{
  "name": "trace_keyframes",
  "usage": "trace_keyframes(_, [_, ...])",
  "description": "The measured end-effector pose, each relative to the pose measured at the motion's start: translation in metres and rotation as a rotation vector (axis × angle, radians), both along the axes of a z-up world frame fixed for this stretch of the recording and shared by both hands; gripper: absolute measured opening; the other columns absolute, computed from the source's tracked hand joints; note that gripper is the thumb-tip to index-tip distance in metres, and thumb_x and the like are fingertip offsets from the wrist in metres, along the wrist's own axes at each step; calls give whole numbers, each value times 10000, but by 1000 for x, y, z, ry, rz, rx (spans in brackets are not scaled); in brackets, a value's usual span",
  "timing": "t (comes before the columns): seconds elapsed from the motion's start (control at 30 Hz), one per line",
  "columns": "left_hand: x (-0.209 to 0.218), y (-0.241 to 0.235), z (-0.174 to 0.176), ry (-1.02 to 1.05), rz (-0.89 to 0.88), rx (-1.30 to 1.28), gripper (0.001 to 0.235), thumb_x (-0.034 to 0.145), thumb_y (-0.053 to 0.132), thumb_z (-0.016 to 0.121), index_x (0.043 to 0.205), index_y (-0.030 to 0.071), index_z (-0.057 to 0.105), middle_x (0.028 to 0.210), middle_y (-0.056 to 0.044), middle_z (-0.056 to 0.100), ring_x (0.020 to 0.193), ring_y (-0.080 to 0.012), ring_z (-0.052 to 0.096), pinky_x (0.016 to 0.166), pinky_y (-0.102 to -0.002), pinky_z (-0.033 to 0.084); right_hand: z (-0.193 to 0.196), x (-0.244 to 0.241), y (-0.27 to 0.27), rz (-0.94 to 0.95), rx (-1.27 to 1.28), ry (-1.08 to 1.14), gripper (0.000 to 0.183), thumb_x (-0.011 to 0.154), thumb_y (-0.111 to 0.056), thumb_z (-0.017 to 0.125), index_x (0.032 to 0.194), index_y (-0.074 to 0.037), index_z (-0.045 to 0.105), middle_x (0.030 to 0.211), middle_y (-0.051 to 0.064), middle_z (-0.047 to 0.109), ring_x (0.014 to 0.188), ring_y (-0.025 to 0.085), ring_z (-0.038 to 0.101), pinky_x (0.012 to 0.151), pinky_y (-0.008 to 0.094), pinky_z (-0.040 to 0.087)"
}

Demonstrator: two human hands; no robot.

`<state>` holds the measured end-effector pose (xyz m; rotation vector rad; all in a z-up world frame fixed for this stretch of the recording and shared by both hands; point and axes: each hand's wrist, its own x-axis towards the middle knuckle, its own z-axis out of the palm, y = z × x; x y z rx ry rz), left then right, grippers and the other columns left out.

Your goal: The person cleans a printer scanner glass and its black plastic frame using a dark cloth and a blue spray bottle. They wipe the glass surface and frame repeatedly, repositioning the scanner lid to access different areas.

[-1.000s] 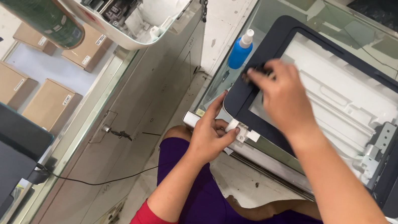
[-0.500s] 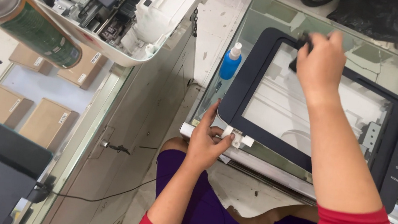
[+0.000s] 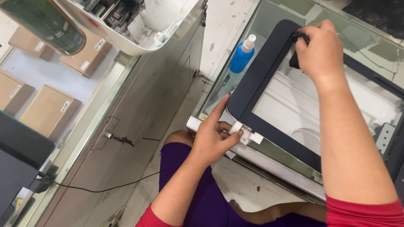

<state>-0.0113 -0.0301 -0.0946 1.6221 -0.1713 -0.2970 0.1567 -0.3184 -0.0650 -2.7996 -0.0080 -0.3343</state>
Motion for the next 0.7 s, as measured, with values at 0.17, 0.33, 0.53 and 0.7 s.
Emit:
trace_keyframes(0.17, [4, -1, -12, -9, -6, 7, 841, 905, 215, 706, 1637, 155, 296, 614, 30, 512, 594, -76, 444, 597, -256, 451, 23, -44, 27, 80, 65, 119, 287, 1001, -118, 614, 1244, -108, 768, 1118, 150, 572, 917, 358, 621, 837, 486, 480])
trace_keyframes(0.33, [6, 0, -28, 30, -26, -161, 853, 901, 36, 699, 1633, 51, 261, 841, -198, 757, 598, -174, 683, 520, -309, 555, 43, -123, 84, 238, -2, 201, 304, 855, -118, 625, 1112, -53, 774, 1101, 245, 658, 977, 492, 678, 810, 566, 568])
trace_keyframes(0.53, [7, 1, -22, 21, -39, -210, 995, 815, -79, 749, 1639, 48, 207, 924, -256, 759, 669, -285, 747, 539, -346, 610, 96, -185, 106, 442, 580, 538, 327, 854, -209, 584, 1055, -79, 806, 1056, 147, 751, 980, 421, 736, 896, 492, 571])
trace_keyframes(0.7, [5, -3, -26, -22, 9, -199, 870, 847, -19, 710, 1602, 21, 279, 1318, -310, 639, 778, -265, 760, 556, -323, 635, 65, -144, 70, 388, 325, 211, 288, 900, -129, 623, 1145, -75, 763, 1113, 220, 673, 1052, 481, 665, 895, 538, 546])
